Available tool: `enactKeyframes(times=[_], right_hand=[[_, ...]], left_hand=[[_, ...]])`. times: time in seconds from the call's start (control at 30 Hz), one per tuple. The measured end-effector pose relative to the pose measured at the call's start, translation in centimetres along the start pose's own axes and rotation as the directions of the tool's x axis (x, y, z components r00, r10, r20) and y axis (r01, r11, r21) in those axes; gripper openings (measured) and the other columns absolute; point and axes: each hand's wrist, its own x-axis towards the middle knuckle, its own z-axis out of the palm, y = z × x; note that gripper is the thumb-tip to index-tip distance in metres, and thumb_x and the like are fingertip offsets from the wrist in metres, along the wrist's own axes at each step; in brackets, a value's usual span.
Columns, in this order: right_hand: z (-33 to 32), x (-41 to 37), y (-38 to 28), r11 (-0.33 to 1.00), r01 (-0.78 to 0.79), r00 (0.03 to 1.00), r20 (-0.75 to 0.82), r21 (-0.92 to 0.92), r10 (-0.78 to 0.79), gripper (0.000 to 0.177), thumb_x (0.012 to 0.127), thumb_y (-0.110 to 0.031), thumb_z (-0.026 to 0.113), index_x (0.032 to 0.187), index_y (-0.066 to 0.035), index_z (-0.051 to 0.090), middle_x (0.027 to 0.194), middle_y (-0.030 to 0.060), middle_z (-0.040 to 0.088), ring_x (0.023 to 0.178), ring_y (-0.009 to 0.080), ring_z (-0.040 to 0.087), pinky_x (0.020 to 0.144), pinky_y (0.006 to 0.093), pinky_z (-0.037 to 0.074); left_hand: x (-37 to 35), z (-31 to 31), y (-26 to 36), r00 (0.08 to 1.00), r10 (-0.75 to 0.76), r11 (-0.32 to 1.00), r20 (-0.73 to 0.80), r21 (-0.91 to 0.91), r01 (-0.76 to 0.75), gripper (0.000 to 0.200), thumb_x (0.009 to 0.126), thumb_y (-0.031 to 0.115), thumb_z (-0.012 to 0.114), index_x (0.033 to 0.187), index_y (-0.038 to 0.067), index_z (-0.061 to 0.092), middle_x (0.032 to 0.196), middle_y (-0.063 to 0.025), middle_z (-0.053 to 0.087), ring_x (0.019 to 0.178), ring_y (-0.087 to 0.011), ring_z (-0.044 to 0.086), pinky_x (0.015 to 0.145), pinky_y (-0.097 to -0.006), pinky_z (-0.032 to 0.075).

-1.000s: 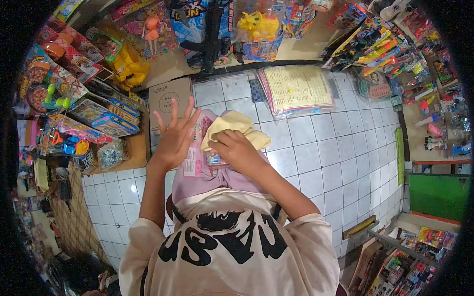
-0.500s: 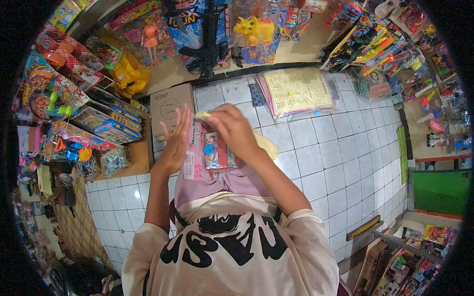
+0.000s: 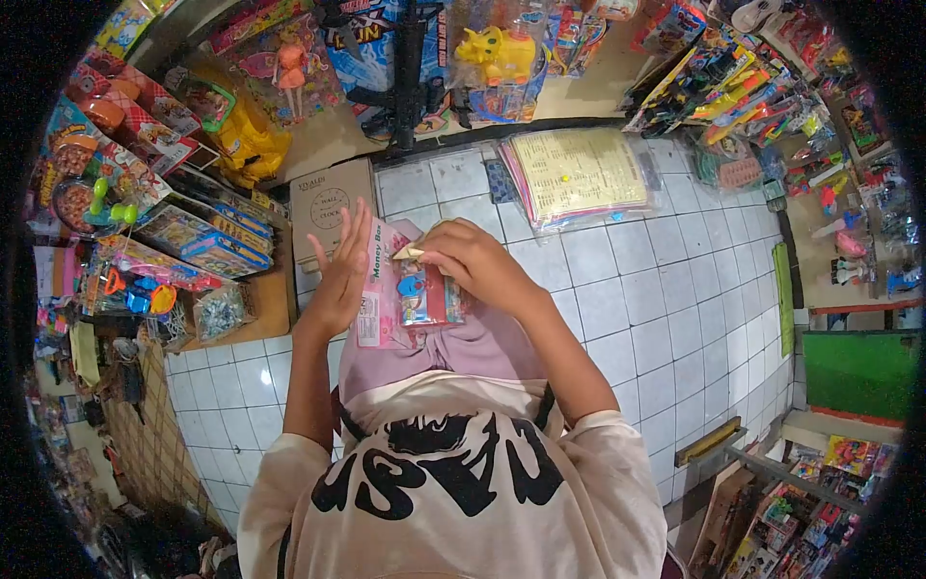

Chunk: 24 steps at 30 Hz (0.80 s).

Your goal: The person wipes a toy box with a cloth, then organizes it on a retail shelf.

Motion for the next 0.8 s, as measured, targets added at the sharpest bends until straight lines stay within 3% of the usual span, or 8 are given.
enactKeyframes(times=[0.13,0.17,0.27,0.5,0.63,0.73,0.77,0.8], right_hand=[[2.8,-1.9,0.3,0.913,0.195,0.963,0.244,-0.359,-0.110,0.027,0.077,-0.010,0.060,0.103,-0.005,0.063,0.094,0.0092,0.057,0.093,0.0261,0.054,0.086,0.0349,0.042],[3.1,-2.6,-0.3,0.912,0.174,0.959,0.274,-0.372,-0.071,0.033,0.073,-0.009,0.060,0.106,-0.005,0.061,0.095,0.0084,0.053,0.094,0.0245,0.052,0.085,0.0349,0.042],[2.7,-3.3,-0.8,0.914,0.239,0.948,0.282,-0.329,-0.146,0.033,0.074,-0.009,0.058,0.106,-0.004,0.061,0.096,0.0080,0.053,0.094,0.0241,0.052,0.085,0.0355,0.043],[-0.6,-4.8,-2.2,0.923,0.230,0.878,0.476,-0.310,-0.059,0.021,0.077,-0.008,0.060,0.097,-0.006,0.064,0.092,0.0057,0.053,0.091,0.0222,0.052,0.080,0.0336,0.040],[-2.1,-4.1,-4.0,0.987,0.162,0.971,0.181,-0.021,-0.155,0.009,0.083,-0.012,0.062,0.091,-0.007,0.062,0.086,0.0064,0.053,0.085,0.0246,0.050,0.077,0.0353,0.038],[-0.1,-3.2,-4.3,0.981,0.191,0.979,0.077,-0.027,-0.189,0.009,0.083,-0.011,0.061,0.091,-0.007,0.062,0.088,0.0057,0.054,0.086,0.0241,0.051,0.078,0.0356,0.038],[1.6,-3.8,-2.7,0.992,0.120,0.991,0.062,-0.029,-0.118,0.009,0.084,-0.014,0.061,0.090,-0.007,0.063,0.088,0.0056,0.055,0.088,0.0238,0.052,0.080,0.0360,0.038],[2.8,-4.0,-2.0,0.983,0.150,0.987,0.066,-0.103,-0.144,0.010,0.084,-0.014,0.061,0.090,-0.007,0.063,0.089,0.0056,0.056,0.089,0.0239,0.052,0.080,0.0361,0.039]], left_hand=[[0.0,0.1,0.2,0.999,-0.025,0.999,0.021,0.031,0.024,0.054,0.100,0.030,0.018,0.148,0.007,0.012,0.155,-0.0099,0.009,0.142,-0.0324,0.004,0.102,-0.0587,-0.019],[0.0,0.1,0.3,0.999,-0.028,0.998,0.028,0.054,0.027,0.053,0.100,0.030,0.018,0.148,0.007,0.012,0.155,-0.0096,0.009,0.142,-0.0325,0.004,0.102,-0.0593,-0.018],[0.0,0.1,0.5,0.999,-0.029,0.997,0.018,0.078,0.027,0.053,0.100,0.031,0.019,0.147,0.008,0.014,0.155,-0.0084,0.009,0.142,-0.0328,0.004,0.102,-0.0609,-0.017],[-0.1,0.4,0.9,1.000,-0.012,0.998,0.012,0.066,0.012,0.052,0.100,0.030,0.021,0.147,0.008,0.015,0.155,-0.0060,0.009,0.142,-0.0321,0.004,0.103,-0.0611,-0.016],[0.0,0.5,0.8,1.000,0.002,0.999,-0.002,0.038,-0.002,0.052,0.100,0.030,0.021,0.147,0.008,0.015,0.155,-0.0067,0.009,0.142,-0.0318,0.004,0.103,-0.0605,-0.016],[-0.1,0.8,0.6,1.000,0.000,1.000,-0.004,0.014,0.000,0.052,0.100,0.031,0.021,0.147,0.008,0.015,0.155,-0.0073,0.009,0.142,-0.0314,0.004,0.103,-0.0604,-0.016],[-0.1,0.8,0.5,1.000,-0.002,1.000,-0.003,0.008,0.002,0.052,0.100,0.031,0.022,0.147,0.008,0.015,0.155,-0.0075,0.009,0.142,-0.0314,0.005,0.103,-0.0604,-0.016],[0.2,0.7,0.4,1.000,-0.002,1.000,-0.009,0.002,0.002,0.052,0.100,0.031,0.022,0.147,0.008,0.015,0.155,-0.0077,0.009,0.142,-0.0314,0.005,0.103,-0.0604,-0.016]])
